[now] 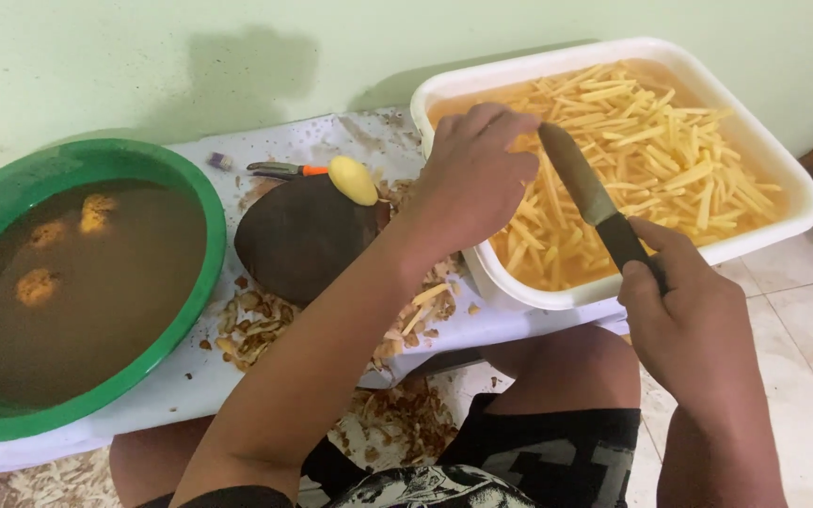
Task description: Slicing peeled potatoes into thin strips and rinsing them in a tub of water.
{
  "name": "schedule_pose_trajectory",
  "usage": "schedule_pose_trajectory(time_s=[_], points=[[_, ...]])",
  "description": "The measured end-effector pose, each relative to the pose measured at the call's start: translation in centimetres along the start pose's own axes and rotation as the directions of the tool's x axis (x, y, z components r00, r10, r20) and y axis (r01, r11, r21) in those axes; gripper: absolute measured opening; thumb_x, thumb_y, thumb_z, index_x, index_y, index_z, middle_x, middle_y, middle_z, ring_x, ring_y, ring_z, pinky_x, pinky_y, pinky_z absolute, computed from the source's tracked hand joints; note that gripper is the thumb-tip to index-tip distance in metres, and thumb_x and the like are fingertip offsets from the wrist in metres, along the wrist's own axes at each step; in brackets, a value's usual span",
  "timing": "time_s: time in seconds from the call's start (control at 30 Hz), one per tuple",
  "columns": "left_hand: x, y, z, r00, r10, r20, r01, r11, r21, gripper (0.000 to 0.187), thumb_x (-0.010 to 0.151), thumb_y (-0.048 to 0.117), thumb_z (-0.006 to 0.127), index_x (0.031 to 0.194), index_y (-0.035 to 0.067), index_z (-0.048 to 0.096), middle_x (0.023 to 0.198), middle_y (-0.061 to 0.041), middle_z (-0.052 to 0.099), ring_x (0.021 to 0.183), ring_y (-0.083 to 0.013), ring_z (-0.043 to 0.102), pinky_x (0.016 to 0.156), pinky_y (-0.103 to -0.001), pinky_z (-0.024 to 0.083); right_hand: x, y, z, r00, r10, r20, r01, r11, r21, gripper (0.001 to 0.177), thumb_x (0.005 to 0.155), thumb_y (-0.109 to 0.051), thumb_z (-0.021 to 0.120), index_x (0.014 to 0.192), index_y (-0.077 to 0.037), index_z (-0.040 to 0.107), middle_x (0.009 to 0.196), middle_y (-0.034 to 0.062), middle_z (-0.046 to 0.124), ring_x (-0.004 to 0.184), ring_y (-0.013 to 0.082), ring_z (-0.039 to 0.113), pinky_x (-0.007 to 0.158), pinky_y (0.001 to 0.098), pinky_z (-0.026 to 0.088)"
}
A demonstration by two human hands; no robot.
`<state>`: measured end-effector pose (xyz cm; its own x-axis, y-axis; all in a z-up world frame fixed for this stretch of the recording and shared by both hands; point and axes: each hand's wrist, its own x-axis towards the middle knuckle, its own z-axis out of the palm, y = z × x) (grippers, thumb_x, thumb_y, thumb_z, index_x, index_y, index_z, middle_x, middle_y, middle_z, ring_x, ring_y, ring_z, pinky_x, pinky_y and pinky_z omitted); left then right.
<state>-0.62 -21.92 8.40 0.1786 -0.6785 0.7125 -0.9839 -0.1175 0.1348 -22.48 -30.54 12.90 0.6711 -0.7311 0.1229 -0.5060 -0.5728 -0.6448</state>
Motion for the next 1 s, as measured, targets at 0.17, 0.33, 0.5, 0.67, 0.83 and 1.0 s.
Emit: schedule_pose_trajectory(time_s=[0.17,0.33,0.5,0.67,0.83,1.0], points=[[-0.7,-1.7,-2.1,0.993,-0.110,0.053,0.110,0.994,-0.005,0.015,0.085,0.011,0.061,0.089,0.015,0.074,0.110,-0.001,0.067,0.107,-0.0267,0.056,0.098,-0.047,0.038,0.2,1.7,0.0,0.987,-0.120,-0.109,0.125,0.992,0.035,0.047,0.099,0.001,0.054,0.146,0.005,0.060,0.089,0.0219,0.071,0.070,0.0295,0.064,0.062,0.0393,0.048],[-0.1,-0.7,-4.6,0.907,-0.103,0.409,0.195,0.962,-0.191,0.023,0.079,0.014,0.058,0.093,0.014,0.076,0.094,0.001,0.077,0.083,-0.0181,0.069,0.078,-0.035,0.054,1.0,4.1,-0.3,0.963,-0.187,-0.194,0.182,0.982,-0.046,0.046,0.103,0.006,0.053,0.148,0.013,0.061,0.085,0.0217,0.071,0.074,0.0298,0.067,0.063,0.0390,0.049],[3.0,2.1,-3.1,0.486,-0.059,0.872,0.073,0.997,0.027,0.035,0.081,0.027,0.054,0.097,0.010,0.080,0.090,-0.007,0.077,0.076,-0.0313,0.065,0.076,-0.045,0.053,1.1,5.4,-0.8,0.941,-0.217,-0.258,0.266,0.949,0.171,0.043,0.108,0.013,0.048,0.149,0.014,0.059,0.090,0.0204,0.063,0.076,0.0245,0.058,0.069,0.0317,0.045],[5.9,1.8,0.0,0.306,-0.037,0.951,-0.058,0.997,0.057,0.034,0.085,0.028,0.067,0.117,0.020,0.077,0.111,0.002,0.076,0.096,-0.0237,0.068,0.091,-0.045,0.053,2.2,6.0,-1.1,0.938,-0.227,-0.262,0.277,0.946,0.170,0.043,0.106,0.014,0.048,0.148,0.018,0.057,0.089,0.0235,0.063,0.073,0.0261,0.058,0.066,0.0328,0.046],[7.5,-2.8,4.3,0.393,0.089,0.915,-0.004,0.995,-0.096,0.050,0.072,0.023,0.075,0.123,0.022,0.071,0.112,0.002,0.076,0.097,-0.0225,0.069,0.088,-0.041,0.053,3.5,5.5,-1.2,0.949,-0.212,-0.232,0.247,0.960,0.131,0.043,0.105,0.013,0.050,0.147,0.016,0.059,0.087,0.0211,0.065,0.073,0.0256,0.059,0.066,0.0333,0.046],[8.4,-5.3,1.4,0.508,0.115,0.854,0.020,0.989,-0.145,0.057,0.079,0.008,0.055,0.129,0.029,0.074,0.114,0.008,0.077,0.096,-0.0178,0.069,0.091,-0.038,0.054,3.0,2.7,-0.8,0.939,-0.291,-0.181,0.289,0.957,-0.039,0.044,0.099,0.011,0.057,0.143,0.014,0.059,0.092,0.0203,0.072,0.070,0.0273,0.066,0.063,0.0366,0.048]])
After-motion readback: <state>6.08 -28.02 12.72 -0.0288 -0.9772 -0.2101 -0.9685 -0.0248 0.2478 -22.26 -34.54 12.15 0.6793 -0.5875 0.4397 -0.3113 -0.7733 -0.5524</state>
